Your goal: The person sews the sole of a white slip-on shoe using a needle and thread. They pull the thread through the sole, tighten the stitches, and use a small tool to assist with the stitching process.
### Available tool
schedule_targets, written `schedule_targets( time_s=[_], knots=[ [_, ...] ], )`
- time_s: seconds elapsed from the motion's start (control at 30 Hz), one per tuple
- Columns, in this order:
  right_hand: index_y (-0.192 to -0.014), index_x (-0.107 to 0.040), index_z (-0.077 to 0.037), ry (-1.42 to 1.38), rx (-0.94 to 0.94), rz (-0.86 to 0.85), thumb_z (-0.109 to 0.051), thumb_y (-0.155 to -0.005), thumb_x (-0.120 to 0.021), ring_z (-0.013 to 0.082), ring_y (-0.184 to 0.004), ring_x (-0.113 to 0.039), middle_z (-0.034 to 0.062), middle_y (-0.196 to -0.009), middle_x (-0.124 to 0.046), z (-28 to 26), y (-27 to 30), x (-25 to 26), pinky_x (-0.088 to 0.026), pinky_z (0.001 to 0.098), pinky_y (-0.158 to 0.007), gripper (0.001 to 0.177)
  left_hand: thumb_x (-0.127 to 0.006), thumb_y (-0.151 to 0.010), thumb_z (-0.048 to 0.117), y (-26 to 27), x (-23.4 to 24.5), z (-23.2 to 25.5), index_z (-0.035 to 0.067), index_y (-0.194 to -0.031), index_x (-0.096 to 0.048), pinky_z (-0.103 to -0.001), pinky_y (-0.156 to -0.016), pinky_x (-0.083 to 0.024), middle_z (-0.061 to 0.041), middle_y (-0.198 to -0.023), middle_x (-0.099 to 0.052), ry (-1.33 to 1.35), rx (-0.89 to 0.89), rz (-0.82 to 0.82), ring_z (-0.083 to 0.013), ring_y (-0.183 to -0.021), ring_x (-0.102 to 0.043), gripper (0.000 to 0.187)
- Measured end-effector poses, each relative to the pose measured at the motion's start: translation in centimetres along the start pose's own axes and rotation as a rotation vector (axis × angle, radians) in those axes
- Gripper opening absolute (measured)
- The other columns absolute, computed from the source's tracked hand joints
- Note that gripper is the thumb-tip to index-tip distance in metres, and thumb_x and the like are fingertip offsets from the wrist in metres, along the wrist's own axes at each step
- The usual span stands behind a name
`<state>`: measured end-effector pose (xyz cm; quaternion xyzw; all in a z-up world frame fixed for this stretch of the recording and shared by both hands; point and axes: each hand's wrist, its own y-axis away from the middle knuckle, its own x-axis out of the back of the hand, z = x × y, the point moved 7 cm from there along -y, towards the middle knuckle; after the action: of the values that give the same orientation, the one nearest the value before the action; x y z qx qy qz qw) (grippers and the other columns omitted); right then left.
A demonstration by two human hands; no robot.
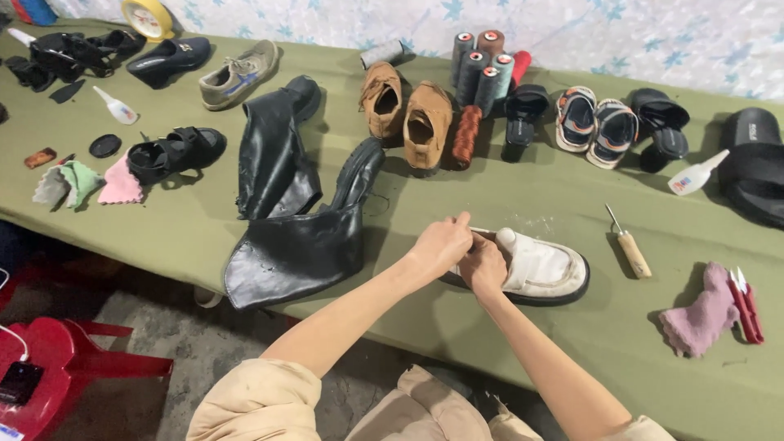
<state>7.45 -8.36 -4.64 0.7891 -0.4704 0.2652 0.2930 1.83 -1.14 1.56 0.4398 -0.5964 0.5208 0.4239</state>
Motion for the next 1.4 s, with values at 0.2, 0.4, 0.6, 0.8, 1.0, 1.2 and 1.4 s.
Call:
schedule_targets(
  time_s=[0.2,0.4,0.6,0.8,1.0,1.2,1.4],
  knots=[
    [-0.119,-0.075,-0.029,0.022,0.077,-0.032,-0.031,-0.087,-0.069,0.0410,-0.119,-0.067,0.0114,-0.116,-0.077,-0.9,0.0,0.5,-0.052,0.0586,-0.099,0.033,-0.061,-0.089,-0.003,0.0,2.7,-1.2,-0.002,-0.087,-0.072,-0.045,-0.059,-0.062,-0.011,-0.094,-0.061,0.124,0.017,-0.076,-0.0334,-0.075,-0.073,0.012],
    [-0.118,-0.076,-0.028,-0.105,0.142,-0.172,-0.036,-0.091,-0.069,0.0352,-0.120,-0.068,0.0095,-0.117,-0.076,-1.3,0.1,0.9,-0.052,0.0531,-0.100,0.029,-0.056,-0.092,0.001,-0.4,1.4,-3.0,-0.003,-0.083,-0.069,-0.048,-0.065,-0.061,-0.014,-0.087,-0.061,0.224,0.096,-0.138,-0.0383,-0.077,-0.072,0.016],
    [-0.125,-0.074,-0.029,-0.147,0.098,-0.208,-0.035,-0.093,-0.069,0.0310,-0.119,-0.069,0.0068,-0.118,-0.076,-1.1,0.0,1.0,-0.052,0.0526,-0.100,0.033,-0.053,-0.094,0.001,-0.2,1.7,-3.6,0.003,-0.086,-0.074,-0.046,-0.069,-0.061,-0.013,-0.086,-0.065,0.292,0.205,-0.182,-0.0363,-0.078,-0.071,0.023],
    [-0.125,-0.074,-0.018,-0.083,0.125,-0.197,-0.025,-0.095,-0.064,0.0338,-0.122,-0.067,0.0110,-0.120,-0.076,-2.5,1.3,2.3,-0.052,0.0526,-0.102,0.032,-0.057,-0.097,0.007,0.5,0.7,-4.5,0.012,-0.107,-0.079,-0.041,-0.077,-0.062,-0.012,-0.096,-0.071,0.398,0.318,-0.218,-0.0315,-0.091,-0.074,0.025],
    [-0.124,-0.073,-0.011,-0.049,0.122,-0.197,-0.025,-0.095,-0.066,0.0358,-0.125,-0.065,0.0152,-0.122,-0.075,-2.2,0.6,2.4,-0.050,0.0543,-0.104,0.033,-0.067,-0.089,0.011,-1.0,-0.2,-3.4,0.013,-0.090,-0.081,-0.047,-0.071,-0.061,-0.010,-0.085,-0.068,0.059,0.218,-0.103,-0.0331,-0.086,-0.071,0.014],
    [-0.128,-0.072,-0.013,-0.157,0.101,-0.234,-0.023,-0.097,-0.063,0.0337,-0.129,-0.063,0.0133,-0.126,-0.073,-2.7,1.8,3.5,-0.047,0.0533,-0.108,0.033,-0.068,-0.087,0.012,-1.8,-0.9,-3.6,0.013,-0.076,-0.077,-0.043,-0.067,-0.058,-0.008,-0.075,-0.065,-0.011,0.140,-0.092,-0.0314,-0.080,-0.068,0.014],
    [-0.125,-0.073,-0.014,-0.271,0.086,-0.249,-0.023,-0.098,-0.064,0.0347,-0.129,-0.063,0.0134,-0.124,-0.073,-1.9,1.1,3.2,-0.046,0.0541,-0.108,0.030,-0.065,-0.088,0.012,-1.4,0.0,-3.5,0.015,-0.072,-0.075,-0.042,-0.065,-0.057,-0.006,-0.071,-0.065,0.001,0.113,-0.132,-0.0298,-0.076,-0.067,0.020]
  ],
)
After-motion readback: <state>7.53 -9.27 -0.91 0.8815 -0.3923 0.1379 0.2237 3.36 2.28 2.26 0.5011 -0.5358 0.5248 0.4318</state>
